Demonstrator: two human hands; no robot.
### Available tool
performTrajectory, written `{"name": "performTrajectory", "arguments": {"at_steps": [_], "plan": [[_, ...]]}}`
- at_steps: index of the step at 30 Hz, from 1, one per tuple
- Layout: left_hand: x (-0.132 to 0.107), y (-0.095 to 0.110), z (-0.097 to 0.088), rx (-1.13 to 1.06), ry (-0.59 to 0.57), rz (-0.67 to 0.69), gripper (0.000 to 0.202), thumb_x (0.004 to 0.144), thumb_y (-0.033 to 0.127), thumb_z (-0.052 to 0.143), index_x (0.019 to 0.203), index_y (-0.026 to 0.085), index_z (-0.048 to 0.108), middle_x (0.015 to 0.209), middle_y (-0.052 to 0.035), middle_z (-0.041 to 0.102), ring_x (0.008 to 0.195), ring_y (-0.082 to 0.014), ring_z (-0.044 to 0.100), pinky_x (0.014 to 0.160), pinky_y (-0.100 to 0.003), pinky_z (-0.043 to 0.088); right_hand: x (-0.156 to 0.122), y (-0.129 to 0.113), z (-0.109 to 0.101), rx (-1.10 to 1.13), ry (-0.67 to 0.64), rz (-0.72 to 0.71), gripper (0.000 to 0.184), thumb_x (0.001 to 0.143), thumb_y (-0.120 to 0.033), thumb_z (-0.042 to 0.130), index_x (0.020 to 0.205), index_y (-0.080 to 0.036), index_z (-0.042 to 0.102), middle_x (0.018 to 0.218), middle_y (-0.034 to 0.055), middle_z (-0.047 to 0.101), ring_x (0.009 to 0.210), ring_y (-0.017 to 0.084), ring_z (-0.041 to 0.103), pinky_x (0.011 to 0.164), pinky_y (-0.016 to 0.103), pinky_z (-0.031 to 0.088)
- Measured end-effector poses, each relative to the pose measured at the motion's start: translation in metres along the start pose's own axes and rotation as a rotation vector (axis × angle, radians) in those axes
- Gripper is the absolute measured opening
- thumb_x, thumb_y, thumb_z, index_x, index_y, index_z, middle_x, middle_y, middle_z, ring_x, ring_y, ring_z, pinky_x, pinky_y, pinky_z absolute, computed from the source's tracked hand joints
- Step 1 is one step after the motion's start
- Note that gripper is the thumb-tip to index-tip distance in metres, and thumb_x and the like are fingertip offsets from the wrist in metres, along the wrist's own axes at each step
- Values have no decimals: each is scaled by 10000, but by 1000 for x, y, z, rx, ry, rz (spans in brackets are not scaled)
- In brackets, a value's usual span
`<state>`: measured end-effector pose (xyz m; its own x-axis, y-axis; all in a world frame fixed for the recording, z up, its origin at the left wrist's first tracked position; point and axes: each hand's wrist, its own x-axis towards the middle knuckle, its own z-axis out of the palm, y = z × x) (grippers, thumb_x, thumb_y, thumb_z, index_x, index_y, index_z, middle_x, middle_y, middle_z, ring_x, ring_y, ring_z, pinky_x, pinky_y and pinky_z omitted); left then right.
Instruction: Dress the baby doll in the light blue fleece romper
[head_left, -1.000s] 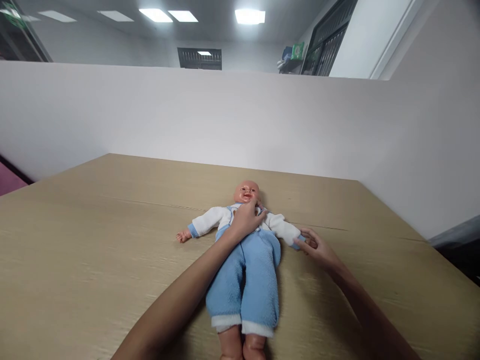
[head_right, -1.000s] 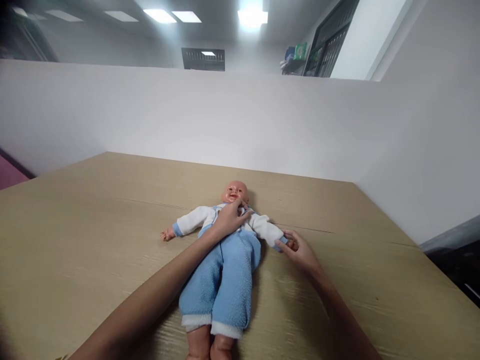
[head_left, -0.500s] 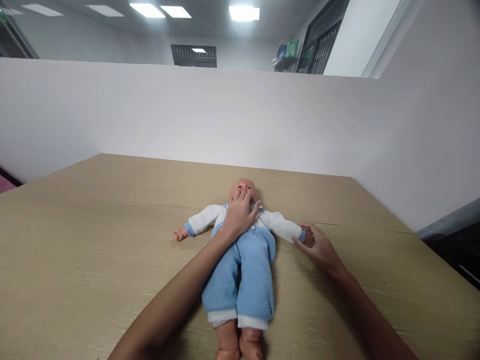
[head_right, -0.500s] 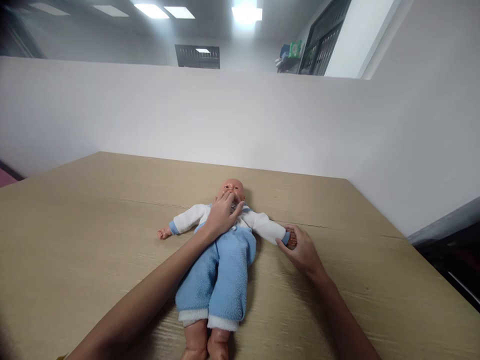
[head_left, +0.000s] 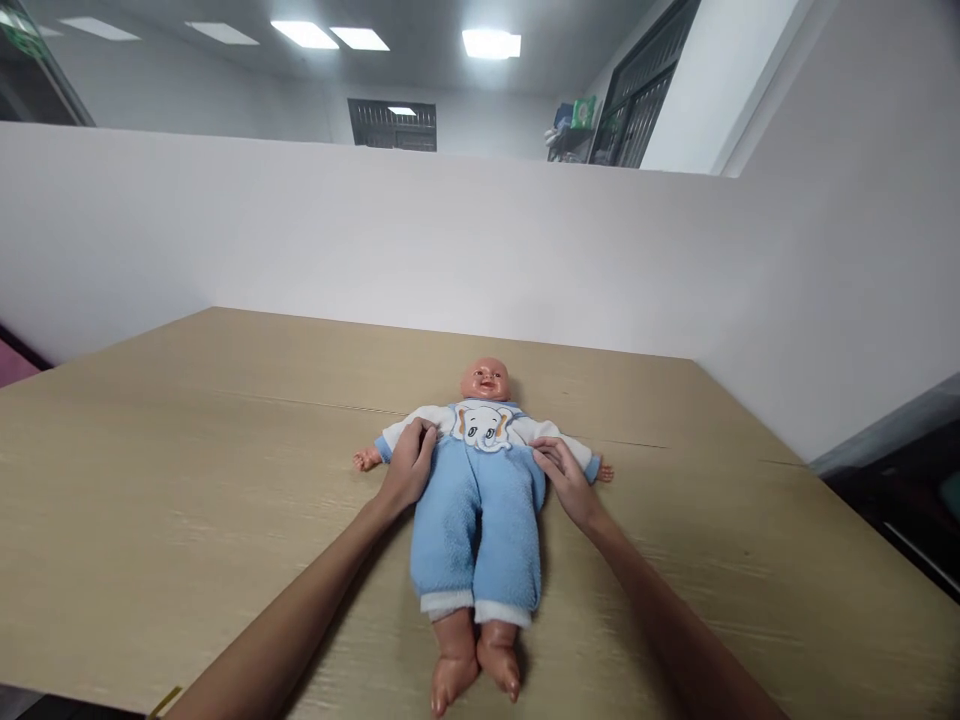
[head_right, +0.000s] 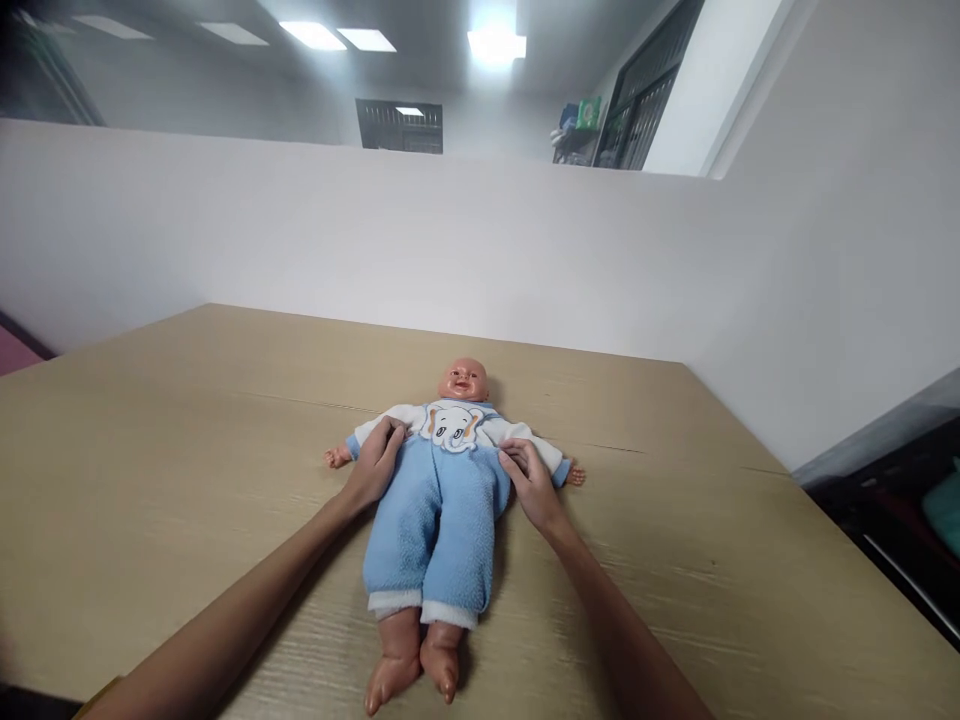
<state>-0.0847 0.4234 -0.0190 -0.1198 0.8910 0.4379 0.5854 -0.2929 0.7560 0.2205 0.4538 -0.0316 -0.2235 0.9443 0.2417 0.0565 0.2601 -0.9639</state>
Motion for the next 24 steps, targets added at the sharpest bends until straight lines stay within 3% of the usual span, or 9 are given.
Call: {"name": "performTrajectory", "arguments": {"at_steps": [4,7,13,17,24], "plan": [[-10,-14,-12,104,-134,56,295,1105,421,327,1019,245,548,1032,-75,642,1004,-284,574,970,-437,467,-1,2,-1,-68,-66,3,331,989,-566,666,939,-239,660,900,-4,636,915,218,581,888,332,447],[-8,-21,-15,86,-207,16,248,1067,403,359,1038,243,546,1048,-82,639,1021,-296,573,988,-459,465,-5,2,-1,-74,-86,-1,353,985,-566,673,855,-240,630,818,-23,544,822,202,483,805,316,401],[-1,-28,-21,-69,-336,-5,210,992,359,383,1043,243,550,1028,-49,636,1002,-251,597,966,-397,525,-6,11,-4,56,-89,33,364,998,-587,658,890,-246,591,837,-25,479,822,191,441,797,299,399],[1,-26,-27,-251,-414,-35,223,1014,434,450,1064,249,565,1036,-45,626,1005,-240,582,962,-374,520,-6,21,-4,178,-67,80,377,996,-613,650,920,-258,550,842,-29,462,794,182,428,764,289,412],[1,-27,-30,-440,-490,36,284,1092,486,518,1173,218,564,1144,-54,579,1100,-230,540,1030,-355,429,0,27,0,310,-56,143,408,880,-636,782,986,-272,630,960,-4,603,932,211,554,906,317,470]]}}
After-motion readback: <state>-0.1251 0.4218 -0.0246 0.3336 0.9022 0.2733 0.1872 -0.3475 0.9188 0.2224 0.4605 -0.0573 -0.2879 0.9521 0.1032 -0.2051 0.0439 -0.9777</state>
